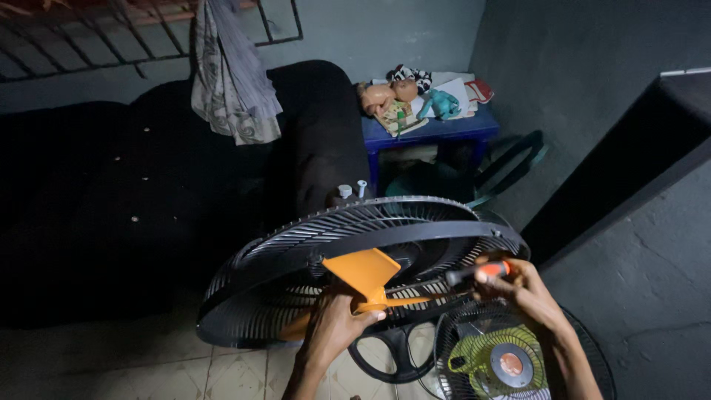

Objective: The person uses a screwdriver to tighten screws on the fan blade hub while holding the fan head steady. The person repeatedly adjusts the blade and tightens the central screw to secure the blade to the fan.

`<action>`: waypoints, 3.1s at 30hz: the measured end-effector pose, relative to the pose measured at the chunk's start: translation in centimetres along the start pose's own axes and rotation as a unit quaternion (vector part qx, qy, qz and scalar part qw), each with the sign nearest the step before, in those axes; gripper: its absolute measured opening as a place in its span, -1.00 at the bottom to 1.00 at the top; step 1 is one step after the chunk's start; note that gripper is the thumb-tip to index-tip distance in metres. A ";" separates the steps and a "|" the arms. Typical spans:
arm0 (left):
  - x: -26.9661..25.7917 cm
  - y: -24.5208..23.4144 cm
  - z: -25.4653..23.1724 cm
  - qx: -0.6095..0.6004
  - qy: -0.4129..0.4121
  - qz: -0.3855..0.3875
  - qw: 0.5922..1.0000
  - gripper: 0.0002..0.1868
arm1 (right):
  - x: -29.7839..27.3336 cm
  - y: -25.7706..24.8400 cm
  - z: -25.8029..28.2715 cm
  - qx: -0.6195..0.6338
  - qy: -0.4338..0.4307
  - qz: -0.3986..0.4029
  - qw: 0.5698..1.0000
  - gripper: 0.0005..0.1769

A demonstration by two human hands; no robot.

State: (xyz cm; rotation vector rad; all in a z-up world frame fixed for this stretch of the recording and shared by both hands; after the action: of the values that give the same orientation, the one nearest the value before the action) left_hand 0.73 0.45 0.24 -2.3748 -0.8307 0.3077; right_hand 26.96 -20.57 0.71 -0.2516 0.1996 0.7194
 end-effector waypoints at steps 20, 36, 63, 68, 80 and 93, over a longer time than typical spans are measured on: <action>0.4 0.0 0.8 0.009 -0.053 0.033 0.998 -0.35 | 2.4 -0.4 -4.8 0.005 -0.029 -0.009 1.000 -0.53; 0.1 0.3 2.3 -0.107 -0.066 0.055 0.991 -0.28 | -1.1 -0.5 -1.9 -0.048 -0.099 -0.005 0.994 -0.60; -0.5 3.9 4.5 -0.439 0.044 0.015 0.897 -0.34 | -4.9 -0.3 -15.8 0.100 0.046 0.100 0.989 -0.50; -0.5 4.5 4.6 -0.439 0.033 -0.014 0.898 -0.30 | -4.9 -0.7 -16.3 0.054 0.041 0.081 0.994 -0.50; -0.7 4.9 4.1 -0.408 0.017 -0.052 0.912 -0.34 | -7.8 0.7 -15.1 -0.020 -0.005 -0.099 0.995 -0.55; -1.6 4.2 2.8 -0.350 -0.016 -0.057 0.935 -0.37 | -10.7 2.9 -8.0 -0.226 -0.094 -0.093 0.965 -0.57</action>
State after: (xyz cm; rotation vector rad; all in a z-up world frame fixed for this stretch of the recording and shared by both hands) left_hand 0.45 -1.88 -4.48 -2.9528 -1.2457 -0.0107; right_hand 16.44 -27.53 -4.56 -0.6252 -0.1721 0.5905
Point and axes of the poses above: each hand's wrist, its own x-axis towards the middle knuckle, its own y-axis out of the palm, z = x × y, the point moved 1 cm from there along x, towards the middle knuckle, and after that the axes turned 3 degrees about -x, right-handed, at the moved point
